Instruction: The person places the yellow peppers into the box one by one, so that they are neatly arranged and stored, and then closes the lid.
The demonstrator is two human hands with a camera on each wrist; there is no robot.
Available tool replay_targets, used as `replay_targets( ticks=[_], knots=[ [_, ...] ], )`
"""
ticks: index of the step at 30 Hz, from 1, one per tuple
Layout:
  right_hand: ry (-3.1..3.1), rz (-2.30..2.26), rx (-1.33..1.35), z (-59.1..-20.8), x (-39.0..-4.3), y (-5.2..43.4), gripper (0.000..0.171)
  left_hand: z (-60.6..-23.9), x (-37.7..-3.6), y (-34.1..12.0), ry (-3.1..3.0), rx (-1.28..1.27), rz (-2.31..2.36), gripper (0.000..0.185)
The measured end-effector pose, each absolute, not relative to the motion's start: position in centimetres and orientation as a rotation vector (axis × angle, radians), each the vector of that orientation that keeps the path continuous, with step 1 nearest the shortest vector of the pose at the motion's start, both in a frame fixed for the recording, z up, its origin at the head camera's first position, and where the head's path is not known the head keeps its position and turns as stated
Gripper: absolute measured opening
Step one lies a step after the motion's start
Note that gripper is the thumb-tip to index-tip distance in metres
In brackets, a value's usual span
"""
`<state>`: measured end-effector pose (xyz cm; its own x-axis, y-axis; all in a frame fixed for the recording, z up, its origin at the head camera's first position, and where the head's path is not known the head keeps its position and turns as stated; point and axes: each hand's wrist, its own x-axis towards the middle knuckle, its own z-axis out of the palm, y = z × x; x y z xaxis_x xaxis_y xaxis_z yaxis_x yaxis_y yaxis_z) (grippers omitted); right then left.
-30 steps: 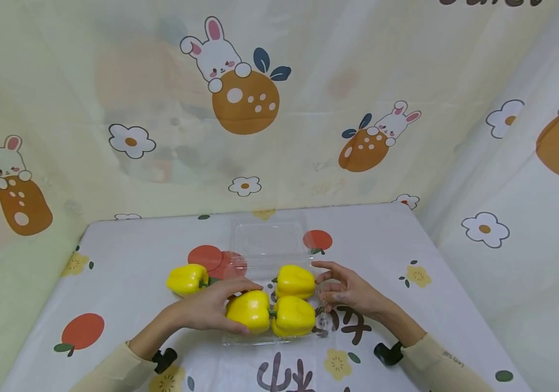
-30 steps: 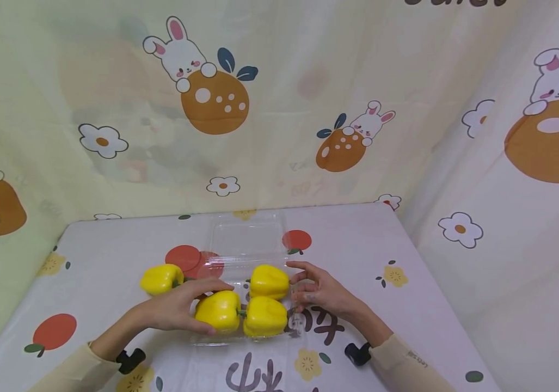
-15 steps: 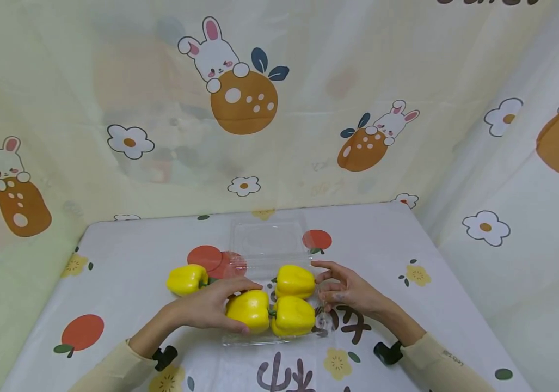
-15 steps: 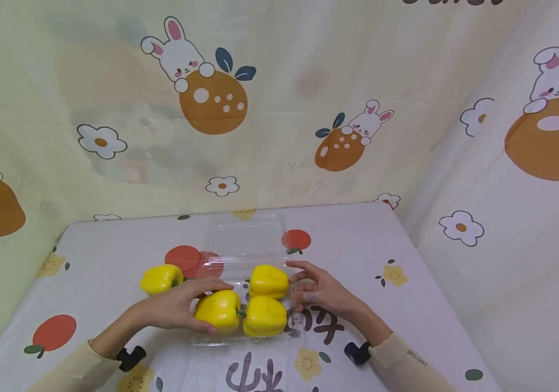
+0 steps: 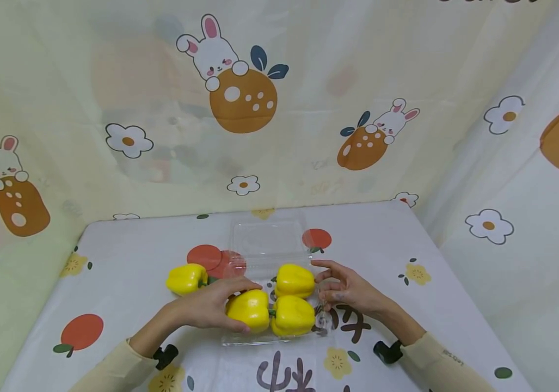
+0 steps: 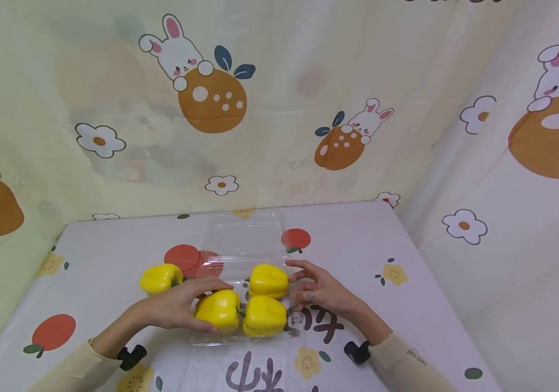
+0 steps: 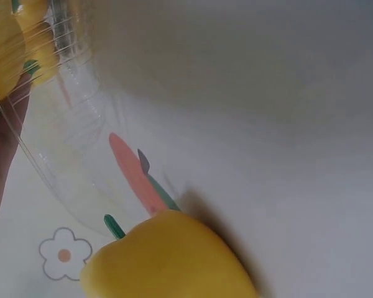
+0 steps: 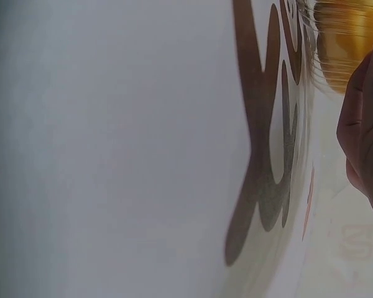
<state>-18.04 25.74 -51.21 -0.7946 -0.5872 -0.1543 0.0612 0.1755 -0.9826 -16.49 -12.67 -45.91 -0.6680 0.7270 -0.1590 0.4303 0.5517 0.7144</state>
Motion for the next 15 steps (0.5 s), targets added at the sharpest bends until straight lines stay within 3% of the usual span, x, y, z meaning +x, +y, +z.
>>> replay_targets(
  ticks=[15],
  knots=[
    [1.963,-1.661,-0.486,-51.03,-17.78,25.65,0.082,-45.61,-16.42,-12.51,2.399,0.954,0.92,0.076]
  ],
)
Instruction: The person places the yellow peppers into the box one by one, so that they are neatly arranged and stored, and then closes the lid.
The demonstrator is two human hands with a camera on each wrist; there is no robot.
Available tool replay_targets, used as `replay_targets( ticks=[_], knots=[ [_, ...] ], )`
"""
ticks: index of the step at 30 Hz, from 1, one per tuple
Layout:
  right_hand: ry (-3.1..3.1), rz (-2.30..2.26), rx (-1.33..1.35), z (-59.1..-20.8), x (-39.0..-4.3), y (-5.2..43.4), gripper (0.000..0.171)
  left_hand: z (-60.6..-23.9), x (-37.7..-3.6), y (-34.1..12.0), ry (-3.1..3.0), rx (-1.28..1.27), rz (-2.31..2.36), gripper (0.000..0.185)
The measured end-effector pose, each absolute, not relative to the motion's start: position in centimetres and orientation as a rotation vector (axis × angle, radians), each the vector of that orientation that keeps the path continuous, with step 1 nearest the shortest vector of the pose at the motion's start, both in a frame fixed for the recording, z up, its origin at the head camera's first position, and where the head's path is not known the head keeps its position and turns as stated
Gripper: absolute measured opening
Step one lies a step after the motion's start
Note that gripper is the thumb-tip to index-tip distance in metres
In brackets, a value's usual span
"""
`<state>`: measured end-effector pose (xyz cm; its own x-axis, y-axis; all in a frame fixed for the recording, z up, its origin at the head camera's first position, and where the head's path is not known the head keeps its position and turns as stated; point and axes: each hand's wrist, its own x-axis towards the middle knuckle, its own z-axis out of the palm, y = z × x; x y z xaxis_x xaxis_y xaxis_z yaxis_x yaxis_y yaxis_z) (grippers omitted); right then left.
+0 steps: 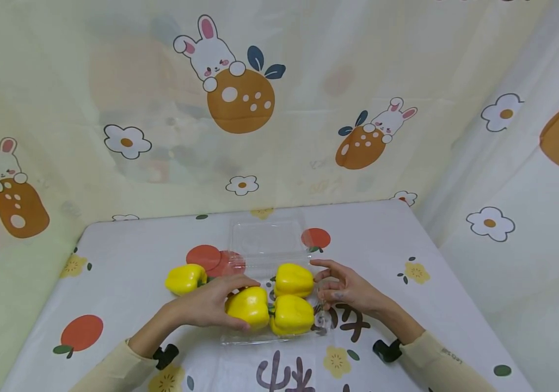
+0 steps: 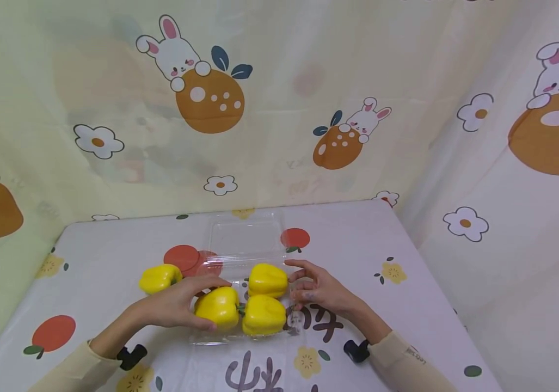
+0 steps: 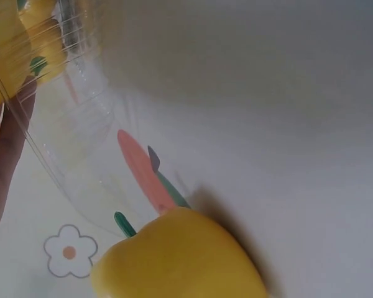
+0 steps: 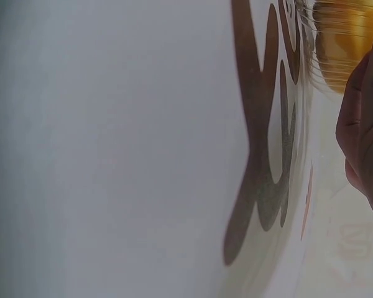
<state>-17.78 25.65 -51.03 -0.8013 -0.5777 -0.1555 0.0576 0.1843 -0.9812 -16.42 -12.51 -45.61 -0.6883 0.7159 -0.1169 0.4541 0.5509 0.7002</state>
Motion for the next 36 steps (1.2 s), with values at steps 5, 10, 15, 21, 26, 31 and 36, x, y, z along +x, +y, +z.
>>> replay_targets(
  ticks=[5,10,15,21,26,31,36],
  knots=[
    [1.981,-1.645,-0.473,-51.04,-17.84,25.62,0.082,-45.64,-16.28,-12.26,2.407,0.913,0.911,0.075],
    [1.984,-1.643,-0.474,-51.12,-17.89,25.62,0.081,-45.67,-16.16,-11.97,2.424,0.883,0.868,0.077],
    [1.976,-1.649,-0.5,-51.24,-17.92,25.64,0.081,-45.74,-16.16,-11.94,2.425,0.887,0.858,0.078],
    [1.968,-1.658,-0.509,-51.32,-18.01,25.77,0.082,-45.88,-16.42,-11.98,2.409,0.91,0.82,0.078],
    [1.965,-1.656,-0.504,-51.19,-17.95,25.76,0.082,-45.96,-16.35,-11.91,2.377,0.938,0.815,0.075],
    [1.967,-1.655,-0.502,-51.13,-17.89,25.73,0.082,-46.09,-16.23,-11.85,2.371,0.947,0.806,0.074],
    [1.961,-1.657,-0.496,-51.2,-17.92,25.73,0.081,-46.15,-16.23,-11.81,2.368,0.949,0.787,0.074]
  ],
)
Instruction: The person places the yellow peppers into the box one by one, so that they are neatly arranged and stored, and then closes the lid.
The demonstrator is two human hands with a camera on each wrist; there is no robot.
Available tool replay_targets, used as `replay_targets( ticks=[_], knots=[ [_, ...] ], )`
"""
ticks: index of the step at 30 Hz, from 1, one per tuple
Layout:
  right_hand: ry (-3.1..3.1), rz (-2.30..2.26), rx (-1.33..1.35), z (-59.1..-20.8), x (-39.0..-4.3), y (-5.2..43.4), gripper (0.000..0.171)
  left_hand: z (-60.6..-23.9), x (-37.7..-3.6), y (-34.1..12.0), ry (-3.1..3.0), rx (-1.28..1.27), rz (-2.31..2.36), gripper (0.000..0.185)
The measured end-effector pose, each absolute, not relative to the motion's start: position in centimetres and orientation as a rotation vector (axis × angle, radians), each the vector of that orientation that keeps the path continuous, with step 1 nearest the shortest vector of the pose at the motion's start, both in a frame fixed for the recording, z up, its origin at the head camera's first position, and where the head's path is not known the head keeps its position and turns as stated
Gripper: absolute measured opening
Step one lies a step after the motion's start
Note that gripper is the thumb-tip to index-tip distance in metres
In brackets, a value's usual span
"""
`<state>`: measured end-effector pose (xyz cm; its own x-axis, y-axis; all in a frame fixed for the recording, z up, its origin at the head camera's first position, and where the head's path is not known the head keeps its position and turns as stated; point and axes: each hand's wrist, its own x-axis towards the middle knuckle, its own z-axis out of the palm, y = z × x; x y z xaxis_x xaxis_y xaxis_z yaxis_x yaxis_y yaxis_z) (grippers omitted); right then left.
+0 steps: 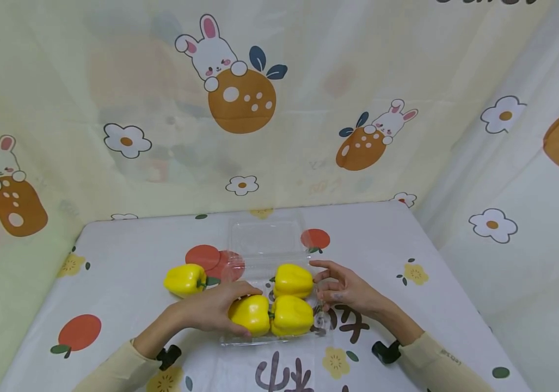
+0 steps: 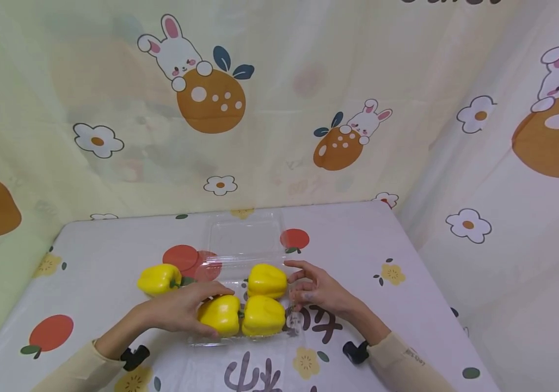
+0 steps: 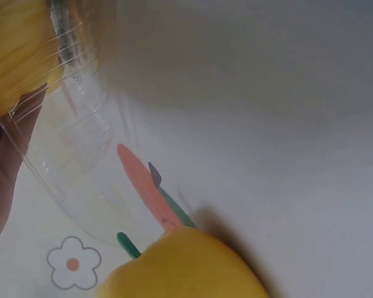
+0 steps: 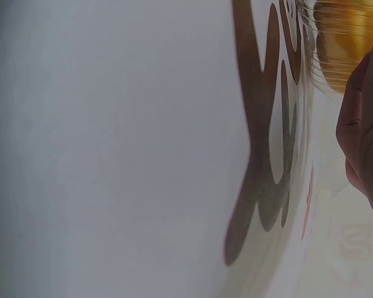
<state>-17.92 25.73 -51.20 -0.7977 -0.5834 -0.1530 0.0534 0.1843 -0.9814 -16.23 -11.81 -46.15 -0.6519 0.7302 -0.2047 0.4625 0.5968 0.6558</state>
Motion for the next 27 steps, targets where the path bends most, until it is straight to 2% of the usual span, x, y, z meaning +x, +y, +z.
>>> replay_targets(
  ticks=[27],
  knots=[
    [1.979,-1.65,-0.479,-51.19,-17.92,25.59,0.081,-46.07,-16.28,-11.23,2.394,0.98,0.644,0.073]
  ],
)
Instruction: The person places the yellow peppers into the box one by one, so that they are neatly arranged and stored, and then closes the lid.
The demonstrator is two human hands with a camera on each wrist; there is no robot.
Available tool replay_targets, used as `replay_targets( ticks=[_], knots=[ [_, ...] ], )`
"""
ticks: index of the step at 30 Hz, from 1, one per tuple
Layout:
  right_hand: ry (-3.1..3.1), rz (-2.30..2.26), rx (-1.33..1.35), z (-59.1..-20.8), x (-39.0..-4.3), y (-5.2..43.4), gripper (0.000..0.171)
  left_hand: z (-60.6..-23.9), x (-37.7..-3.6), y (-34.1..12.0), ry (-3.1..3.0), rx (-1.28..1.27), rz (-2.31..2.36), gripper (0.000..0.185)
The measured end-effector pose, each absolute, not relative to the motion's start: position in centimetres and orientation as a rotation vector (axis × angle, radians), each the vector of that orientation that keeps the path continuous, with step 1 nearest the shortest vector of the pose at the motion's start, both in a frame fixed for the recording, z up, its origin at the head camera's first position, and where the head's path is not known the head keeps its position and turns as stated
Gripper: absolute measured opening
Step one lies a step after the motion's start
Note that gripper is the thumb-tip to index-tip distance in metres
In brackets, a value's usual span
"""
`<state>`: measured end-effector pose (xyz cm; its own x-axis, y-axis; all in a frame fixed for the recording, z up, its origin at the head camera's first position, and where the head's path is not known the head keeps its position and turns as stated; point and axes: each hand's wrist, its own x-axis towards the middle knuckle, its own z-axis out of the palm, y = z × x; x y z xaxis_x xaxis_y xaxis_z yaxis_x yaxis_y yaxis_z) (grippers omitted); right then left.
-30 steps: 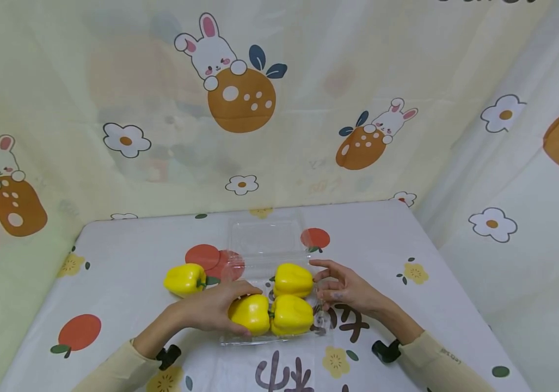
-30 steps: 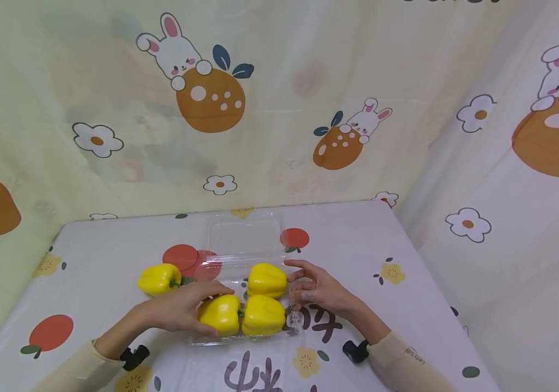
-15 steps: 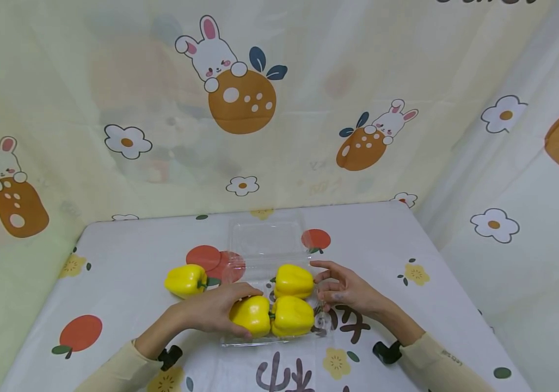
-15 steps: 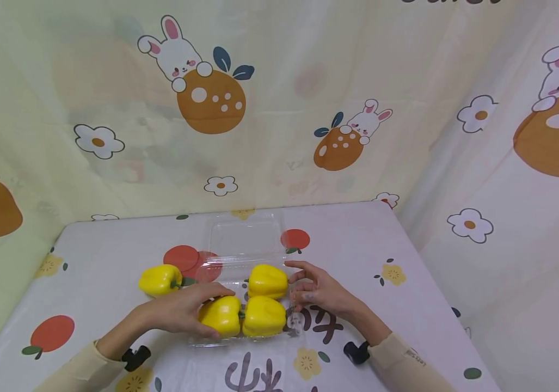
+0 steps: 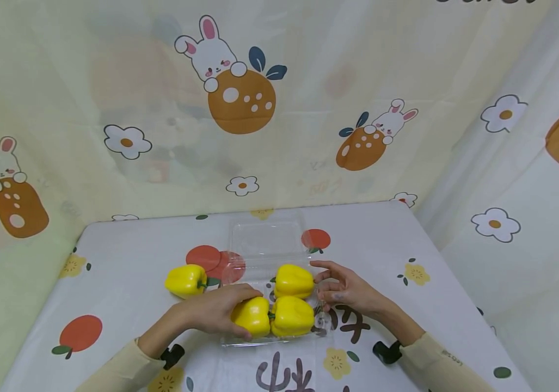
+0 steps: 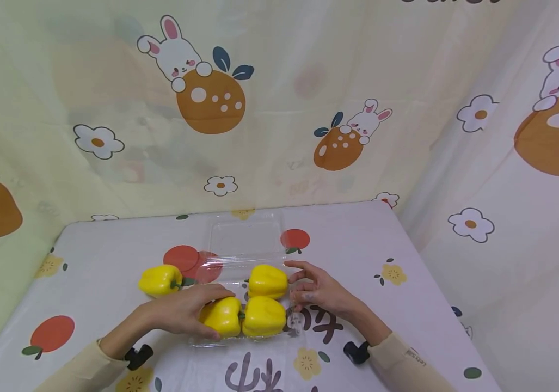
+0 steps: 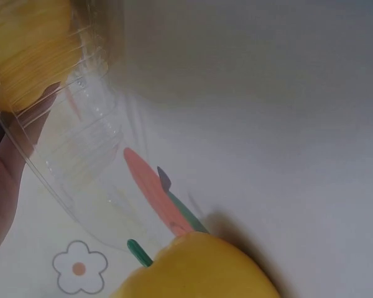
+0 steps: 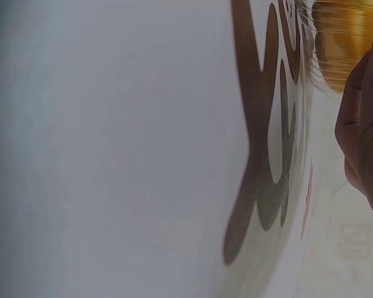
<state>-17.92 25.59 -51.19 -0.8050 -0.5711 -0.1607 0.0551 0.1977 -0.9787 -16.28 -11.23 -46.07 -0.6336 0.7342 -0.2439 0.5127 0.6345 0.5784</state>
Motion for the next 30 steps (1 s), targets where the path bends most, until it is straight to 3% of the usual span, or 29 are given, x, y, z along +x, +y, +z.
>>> replay_targets(
  ticks=[18,30],
  knots=[
    [1.959,-1.668,-0.511,-51.37,-17.92,25.63,0.082,-45.47,-16.6,-10.63,2.342,0.936,0.659,0.068],
    [1.953,-1.668,-0.501,-51.21,-17.93,25.61,0.081,-45.77,-16.15,-11.09,2.343,0.911,0.75,0.087]
  ],
)
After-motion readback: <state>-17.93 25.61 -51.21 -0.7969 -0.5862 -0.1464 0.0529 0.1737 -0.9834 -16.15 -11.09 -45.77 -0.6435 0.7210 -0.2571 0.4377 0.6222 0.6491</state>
